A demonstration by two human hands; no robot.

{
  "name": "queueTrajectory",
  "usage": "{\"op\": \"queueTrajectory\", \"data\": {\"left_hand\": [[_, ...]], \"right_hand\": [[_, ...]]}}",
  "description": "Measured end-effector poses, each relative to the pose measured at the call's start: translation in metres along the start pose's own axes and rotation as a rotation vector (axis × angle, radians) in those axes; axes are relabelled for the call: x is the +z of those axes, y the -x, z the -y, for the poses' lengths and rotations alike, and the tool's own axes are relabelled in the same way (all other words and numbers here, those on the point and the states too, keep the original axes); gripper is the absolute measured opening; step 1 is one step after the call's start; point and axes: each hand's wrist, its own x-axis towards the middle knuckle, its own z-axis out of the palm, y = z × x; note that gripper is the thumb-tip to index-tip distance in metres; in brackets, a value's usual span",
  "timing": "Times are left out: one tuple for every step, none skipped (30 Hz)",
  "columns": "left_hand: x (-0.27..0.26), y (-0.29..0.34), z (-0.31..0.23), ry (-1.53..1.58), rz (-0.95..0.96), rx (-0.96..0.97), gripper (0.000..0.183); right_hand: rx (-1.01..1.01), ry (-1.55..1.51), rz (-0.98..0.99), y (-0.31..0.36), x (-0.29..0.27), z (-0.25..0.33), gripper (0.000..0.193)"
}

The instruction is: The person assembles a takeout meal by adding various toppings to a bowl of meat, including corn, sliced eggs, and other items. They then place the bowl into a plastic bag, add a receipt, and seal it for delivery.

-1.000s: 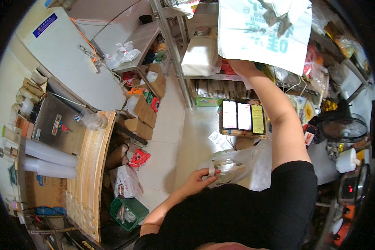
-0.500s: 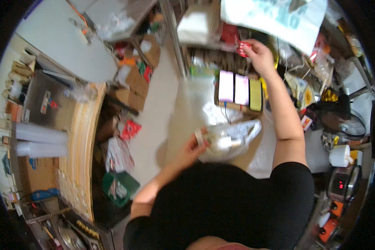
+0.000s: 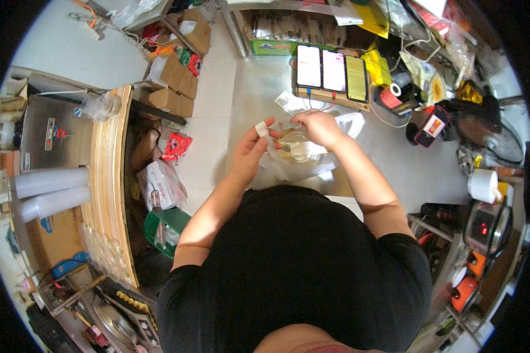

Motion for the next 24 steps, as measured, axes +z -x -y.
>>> {"op": "queueTrajectory", "data": {"left_hand": [[-0.002,0.001,0.001,-0.021,-0.008,0.001,0.053],[-0.003,0.003,0.002,-0.042,-0.016,0.003,0.052],[-0.003,0.003,0.003,-0.056,-0.026,0.011,0.051],[-0.002,0.004,0.004,-0.068,-0.037,0.019,0.051],[-0.002,0.006,0.004,-0.080,-0.053,0.030,0.052],[-0.003,0.007,0.005,-0.105,-0.071,0.006,0.049],[-0.004,0.010,0.005,-0.131,-0.088,-0.018,0.047],[-0.006,0.014,0.007,-0.158,-0.106,-0.042,0.046],[-0.012,0.018,0.012,-0.294,-0.095,0.027,0.046],[-0.017,0.021,0.022,-0.423,-0.073,0.099,0.047],[-0.021,0.024,0.026,-0.550,-0.051,0.171,0.047],[-0.017,0.026,0.021,-0.645,0.016,0.257,0.049],[-0.013,0.028,0.014,-0.739,0.075,0.352,0.051],[-0.011,0.028,0.009,-0.841,0.120,0.446,0.053],[-0.011,0.028,0.010,-0.824,0.145,0.405,0.062],[-0.011,0.026,0.012,-0.804,0.173,0.363,0.072],[-0.010,0.023,0.016,-0.694,0.164,0.274,0.075],[-0.008,0.020,0.016,-0.659,0.172,0.254,0.077],[-0.006,0.017,0.015,-0.625,0.177,0.232,0.079],[-0.003,0.012,0.014,-0.658,0.194,0.282,0.079],[0.001,0.007,0.013,-0.690,0.210,0.332,0.078],[0.003,0.005,0.012,-0.663,0.210,0.277,0.077],[0.002,0.008,0.010,-0.641,0.199,0.224,0.076],[0.002,0.011,0.009,-0.621,0.183,0.176,0.075]], "right_hand": [[0.005,0.141,0.024,-0.001,0.002,-0.003,0.029],[0.002,0.155,-0.006,0.004,0.002,-0.008,0.030],[-0.001,0.170,-0.036,0.012,0.000,-0.012,0.030],[-0.003,0.186,-0.065,0.020,-0.006,-0.009,0.030],[0.017,0.121,-0.169,0.029,-0.014,-0.003,0.030],[0.035,0.143,-0.295,0.038,-0.023,-0.001,0.030],[0.052,0.165,-0.420,0.049,-0.034,0.000,0.030],[0.172,0.328,-0.472,0.061,-0.050,0.007,0.038],[0.295,0.448,-0.517,0.072,-0.047,0.001,0.043],[0.440,0.240,-0.453,0.088,-0.038,-0.020,0.046],[0.597,0.049,-0.407,0.104,-0.027,-0.041,0.049],[0.736,-0.482,-0.242,0.118,-0.015,-0.065,0.050],[0.686,-1.047,-0.260,0.128,-0.013,-0.065,0.047],[0.549,-1.112,-0.310,0.130,-0.023,-0.054,0.047],[0.414,-1.180,-0.353,0.130,-0.040,-0.030,0.047],[0.287,-1.248,-0.401,0.129,-0.054,-0.008,0.047],[0.291,-0.938,-0.506,0.120,-0.062,0.006,0.055],[0.320,-0.599,-0.609,0.111,-0.059,0.010,0.059],[0.342,-0.251,-0.699,0.098,-0.059,0.010,0.064],[0.364,0.112,-0.773,0.091,-0.063,0.004,0.069],[0.448,0.023,-0.730,0.090,-0.043,-0.019,0.082],[0.581,-0.040,-0.692,0.095,-0.017,-0.042,0.080],[0.785,-0.615,-0.537,0.102,-0.011,-0.054,0.077],[0.936,-1.191,-0.332,0.108,-0.010,-0.058,0.073]]}}
